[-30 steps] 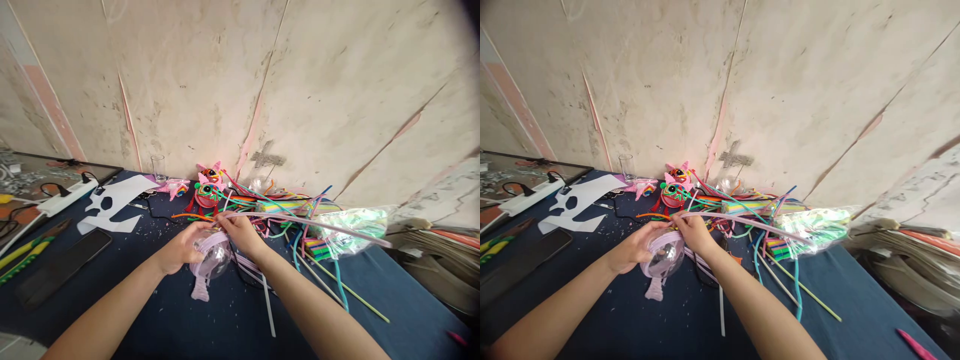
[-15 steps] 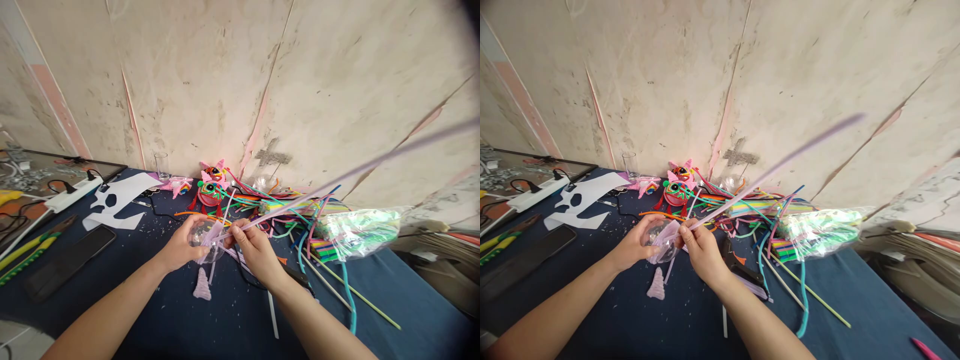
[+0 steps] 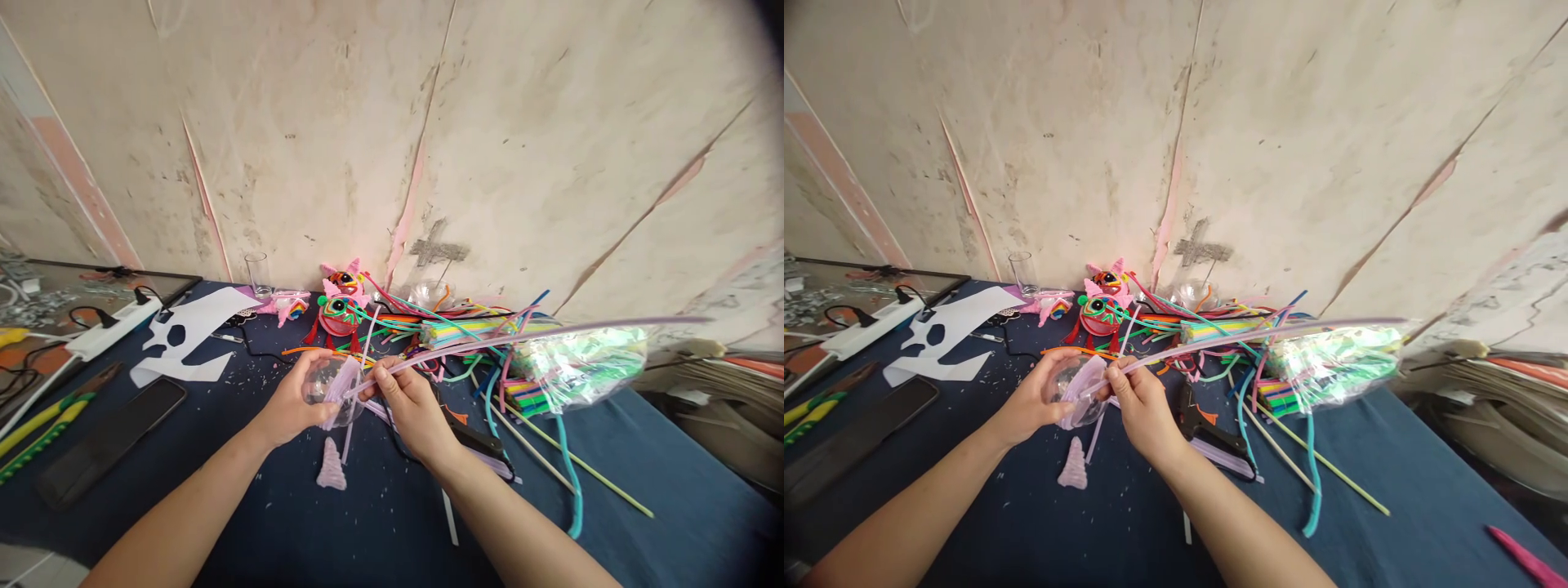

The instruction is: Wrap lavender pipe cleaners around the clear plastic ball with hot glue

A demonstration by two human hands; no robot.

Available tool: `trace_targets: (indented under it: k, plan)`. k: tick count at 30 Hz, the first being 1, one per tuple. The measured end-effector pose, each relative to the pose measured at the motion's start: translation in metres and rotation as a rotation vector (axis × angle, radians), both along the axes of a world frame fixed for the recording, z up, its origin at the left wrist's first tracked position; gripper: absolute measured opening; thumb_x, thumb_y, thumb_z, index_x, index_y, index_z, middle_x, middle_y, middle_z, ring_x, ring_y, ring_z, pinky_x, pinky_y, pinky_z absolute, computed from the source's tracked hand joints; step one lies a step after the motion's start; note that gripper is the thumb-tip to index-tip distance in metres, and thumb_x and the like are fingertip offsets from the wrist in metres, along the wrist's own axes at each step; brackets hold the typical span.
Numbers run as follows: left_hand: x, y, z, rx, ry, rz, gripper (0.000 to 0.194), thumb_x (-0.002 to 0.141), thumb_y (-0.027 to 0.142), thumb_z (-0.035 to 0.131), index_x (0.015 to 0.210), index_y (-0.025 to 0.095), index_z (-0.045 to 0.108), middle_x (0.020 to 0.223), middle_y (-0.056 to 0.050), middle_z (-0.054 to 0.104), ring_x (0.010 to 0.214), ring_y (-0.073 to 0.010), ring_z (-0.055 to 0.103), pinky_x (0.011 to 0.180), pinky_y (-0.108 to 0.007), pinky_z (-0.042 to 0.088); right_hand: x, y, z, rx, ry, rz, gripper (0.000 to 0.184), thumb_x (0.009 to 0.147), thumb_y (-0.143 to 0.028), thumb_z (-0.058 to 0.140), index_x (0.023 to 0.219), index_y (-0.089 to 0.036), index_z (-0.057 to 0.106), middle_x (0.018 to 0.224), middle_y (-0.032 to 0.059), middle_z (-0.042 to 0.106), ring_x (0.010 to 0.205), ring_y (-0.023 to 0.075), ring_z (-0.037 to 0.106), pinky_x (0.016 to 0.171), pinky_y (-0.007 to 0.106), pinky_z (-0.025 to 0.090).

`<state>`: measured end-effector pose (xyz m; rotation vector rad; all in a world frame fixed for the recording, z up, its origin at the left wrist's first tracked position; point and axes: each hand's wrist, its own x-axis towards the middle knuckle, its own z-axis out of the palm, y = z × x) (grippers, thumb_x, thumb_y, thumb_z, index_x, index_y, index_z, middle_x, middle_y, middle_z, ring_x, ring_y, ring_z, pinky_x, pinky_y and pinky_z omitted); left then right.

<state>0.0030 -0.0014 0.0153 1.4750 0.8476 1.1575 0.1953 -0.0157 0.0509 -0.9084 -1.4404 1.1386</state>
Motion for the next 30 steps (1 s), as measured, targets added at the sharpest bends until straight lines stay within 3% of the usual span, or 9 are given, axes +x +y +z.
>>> trace_targets:
  k: [12, 22, 30]
  plan:
    - [0.001, -0.001, 0.002, -0.015, 0.042, 0.028, 0.064, 0.060, 0.019, 0.072, 0.120, 0.026, 0.048, 0.127, -0.008, 0.053, 0.131, -0.0314, 0.039, 0.100, -0.041, 0.040, -0.003, 0.005, -0.007, 0.028, -0.077, 0.016, 0.041, 0.084, -0.061, 0.051, 0.076, -0.021, 0.052, 0.064, 0.0000, 0.058, 0.062, 0.0157, 0.057, 0.064, 0.029, 0.047]
    - [0.001, -0.002, 0.002, -0.019, 0.072, 0.045, 0.065, 0.060, 0.019, 0.072, 0.121, 0.026, 0.048, 0.130, -0.007, 0.051, 0.129, -0.0305, 0.043, 0.099, -0.040, 0.042, -0.006, 0.003, -0.014, 0.058, -0.119, -0.054, 0.019, 0.077, -0.038, 0.064, 0.078, -0.019, 0.059, 0.066, -0.0002, 0.059, 0.059, 0.0140, 0.054, 0.057, 0.026, 0.044]
    - [0.004, -0.003, 0.005, -0.015, 0.081, 0.067, 0.066, 0.060, 0.018, 0.071, 0.120, 0.025, 0.047, 0.131, -0.009, 0.049, 0.130, -0.0311, 0.042, 0.101, -0.042, 0.040, -0.008, 0.005, -0.021, 0.097, -0.185, -0.123, 0.015, 0.073, -0.032, 0.066, 0.070, -0.018, 0.062, 0.058, -0.0022, 0.055, 0.055, 0.0124, 0.048, 0.055, 0.025, 0.040]
